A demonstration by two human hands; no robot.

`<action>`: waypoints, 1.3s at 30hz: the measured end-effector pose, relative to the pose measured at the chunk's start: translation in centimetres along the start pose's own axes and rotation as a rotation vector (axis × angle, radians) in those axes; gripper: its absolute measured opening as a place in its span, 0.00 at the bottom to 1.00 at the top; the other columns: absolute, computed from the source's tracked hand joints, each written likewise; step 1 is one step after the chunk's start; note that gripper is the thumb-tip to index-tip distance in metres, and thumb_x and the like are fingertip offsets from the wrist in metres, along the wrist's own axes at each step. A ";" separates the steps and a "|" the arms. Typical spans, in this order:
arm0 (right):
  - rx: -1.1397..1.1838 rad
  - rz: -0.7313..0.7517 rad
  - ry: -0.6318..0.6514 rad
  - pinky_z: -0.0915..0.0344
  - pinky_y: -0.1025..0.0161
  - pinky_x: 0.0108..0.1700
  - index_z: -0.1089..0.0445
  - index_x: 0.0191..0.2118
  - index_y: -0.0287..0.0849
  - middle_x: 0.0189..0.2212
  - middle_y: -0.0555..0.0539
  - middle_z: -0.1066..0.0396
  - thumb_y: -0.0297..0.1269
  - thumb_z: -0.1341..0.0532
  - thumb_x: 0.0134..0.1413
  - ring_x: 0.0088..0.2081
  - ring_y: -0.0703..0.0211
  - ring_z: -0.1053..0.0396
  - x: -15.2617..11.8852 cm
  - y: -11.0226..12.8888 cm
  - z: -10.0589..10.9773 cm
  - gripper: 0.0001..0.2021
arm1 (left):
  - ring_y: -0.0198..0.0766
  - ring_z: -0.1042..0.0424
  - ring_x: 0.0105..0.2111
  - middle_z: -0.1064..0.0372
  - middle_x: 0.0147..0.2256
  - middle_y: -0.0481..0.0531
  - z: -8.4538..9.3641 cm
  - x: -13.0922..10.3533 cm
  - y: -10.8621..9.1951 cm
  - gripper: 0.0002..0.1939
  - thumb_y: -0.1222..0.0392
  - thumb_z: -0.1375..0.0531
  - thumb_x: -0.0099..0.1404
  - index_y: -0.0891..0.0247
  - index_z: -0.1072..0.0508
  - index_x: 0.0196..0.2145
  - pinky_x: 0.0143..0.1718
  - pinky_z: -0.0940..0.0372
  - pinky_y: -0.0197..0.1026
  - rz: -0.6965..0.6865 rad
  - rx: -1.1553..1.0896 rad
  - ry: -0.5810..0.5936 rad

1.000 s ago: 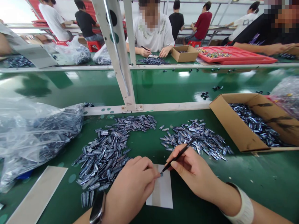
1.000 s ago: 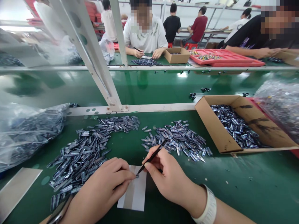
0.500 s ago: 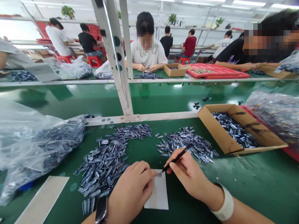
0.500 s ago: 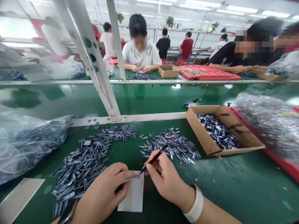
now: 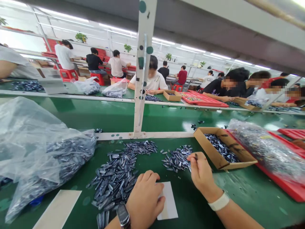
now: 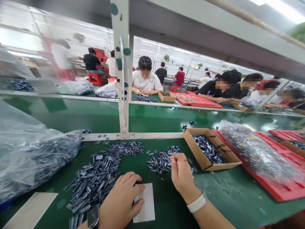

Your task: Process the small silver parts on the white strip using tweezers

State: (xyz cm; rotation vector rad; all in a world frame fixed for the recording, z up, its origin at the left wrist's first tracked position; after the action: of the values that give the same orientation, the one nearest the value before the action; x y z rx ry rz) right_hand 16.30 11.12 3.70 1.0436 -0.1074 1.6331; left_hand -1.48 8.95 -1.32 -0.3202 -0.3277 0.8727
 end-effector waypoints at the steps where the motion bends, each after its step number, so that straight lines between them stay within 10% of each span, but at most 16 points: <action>1: -0.053 0.029 0.053 0.32 0.50 0.41 0.32 0.37 0.44 0.34 0.41 0.29 0.36 0.50 0.65 0.37 0.47 0.29 0.3 1.0 -1.1 0.10 | 0.48 0.34 0.49 0.29 0.44 0.53 0.0 0.0 0.1 0.07 0.63 0.39 0.61 0.59 0.24 0.39 0.49 0.37 0.51 0.003 -0.006 0.009; 12: -0.400 0.107 0.446 0.26 0.59 0.35 0.27 0.50 0.44 0.50 0.42 0.25 0.32 0.45 0.62 0.38 0.51 0.22 0.7 4.7 -12.2 0.15 | 0.51 0.34 0.46 0.30 0.42 0.57 -1.0 0.5 1.1 0.08 0.59 0.39 0.64 0.63 0.24 0.40 0.46 0.36 0.54 0.020 -0.026 0.134; 30: -0.572 0.137 0.350 0.26 0.59 0.33 0.23 0.41 0.44 0.42 0.42 0.20 0.27 0.46 0.60 0.33 0.51 0.21 1.0 -0.6 -6.1 0.14 | 0.49 0.33 0.49 0.28 0.46 0.55 -1.0 0.7 1.3 0.11 0.56 0.35 0.62 0.60 0.25 0.42 0.48 0.36 0.50 -0.013 0.015 0.070; 39: -0.308 0.273 0.499 0.27 0.60 0.37 0.24 0.44 0.46 0.41 0.45 0.20 0.36 0.45 0.63 0.39 0.52 0.22 -2.4 2.9 -5.4 0.12 | 0.45 0.31 0.43 0.29 0.40 0.52 0.7 0.9 2.1 0.06 0.65 0.42 0.67 0.60 0.27 0.39 0.45 0.36 0.49 0.046 0.094 0.030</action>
State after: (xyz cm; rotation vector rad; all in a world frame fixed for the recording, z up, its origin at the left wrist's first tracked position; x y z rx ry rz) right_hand 10.74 11.38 0.11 0.3810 -0.1662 2.0034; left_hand -2.63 11.03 -1.34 -0.2546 -0.2513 0.9245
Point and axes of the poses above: each hand's wrist, its own x-axis towards the middle knuckle, its own z-axis out of the back of the hand, y = z × x, the point moved 10 cm from there along x, towards the middle knuckle
